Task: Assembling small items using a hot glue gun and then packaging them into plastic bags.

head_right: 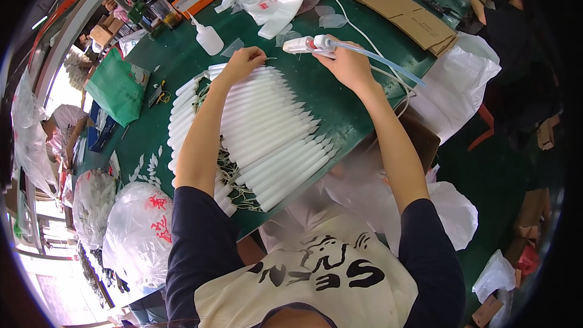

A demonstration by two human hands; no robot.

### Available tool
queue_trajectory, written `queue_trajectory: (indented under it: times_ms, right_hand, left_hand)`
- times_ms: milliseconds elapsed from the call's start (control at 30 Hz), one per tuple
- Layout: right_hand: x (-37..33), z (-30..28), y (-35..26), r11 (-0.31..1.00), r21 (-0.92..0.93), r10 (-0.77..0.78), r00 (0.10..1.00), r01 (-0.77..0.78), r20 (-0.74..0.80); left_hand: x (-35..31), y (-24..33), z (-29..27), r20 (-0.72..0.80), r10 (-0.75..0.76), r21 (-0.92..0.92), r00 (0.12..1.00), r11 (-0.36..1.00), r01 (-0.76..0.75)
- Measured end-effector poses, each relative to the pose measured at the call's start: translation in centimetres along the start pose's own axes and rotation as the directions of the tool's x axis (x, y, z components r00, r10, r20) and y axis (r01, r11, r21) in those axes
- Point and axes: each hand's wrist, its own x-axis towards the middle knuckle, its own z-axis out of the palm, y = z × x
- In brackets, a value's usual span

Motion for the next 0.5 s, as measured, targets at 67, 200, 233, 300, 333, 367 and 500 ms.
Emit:
queue_trajectory:
  times_ms: [67, 200, 233, 300, 333, 367, 500]
  right_hand:
    - [0.3, 0.6, 0.1, 0.997, -0.019, -0.071, 0.997, 0.071, -0.026]
    - [0.6, 1.4, -0.6, 0.976, -0.183, -0.117, 0.993, 0.115, 0.001]
    - [0.6, 1.5, -0.7, 0.968, -0.218, -0.132, 0.991, 0.128, -0.003]
    - [0.5, 1.8, -0.8, 0.964, -0.232, -0.13, 0.992, 0.127, 0.004]
    - [0.5, 2.0, -0.9, 0.962, -0.243, -0.128, 0.992, 0.126, 0.008]
    - [0.5, 2.3, -1.1, 0.963, -0.239, -0.129, 0.992, 0.128, 0.01]
    - [0.6, 2.9, -1.2, 0.96, -0.26, -0.103, 0.995, 0.103, 0.012]
  left_hand:
    - [0.0, 0.0, -0.1, 0.0, 0.011, 0.015, 1.0, 1.0, -0.011]
    - [0.1, 0.3, -0.1, -0.016, -0.01, 0.017, 1.0, 1.0, 0.01]
    - [0.1, 0.6, -0.1, -0.021, -0.02, 0.015, 1.0, 1.0, 0.02]
    - [0.2, 1.0, -0.2, -0.017, -0.006, 0.041, 1.0, 0.999, 0.006]
    - [0.2, 1.0, -0.3, -0.013, 0.008, 0.07, 1.0, 0.997, -0.008]
    - [0.0, 1.0, -0.3, -0.014, 0.004, 0.072, 1.0, 0.997, -0.003]
    - [-0.2, 1.0, -0.5, -0.013, -0.006, 0.065, 1.0, 0.998, 0.007]
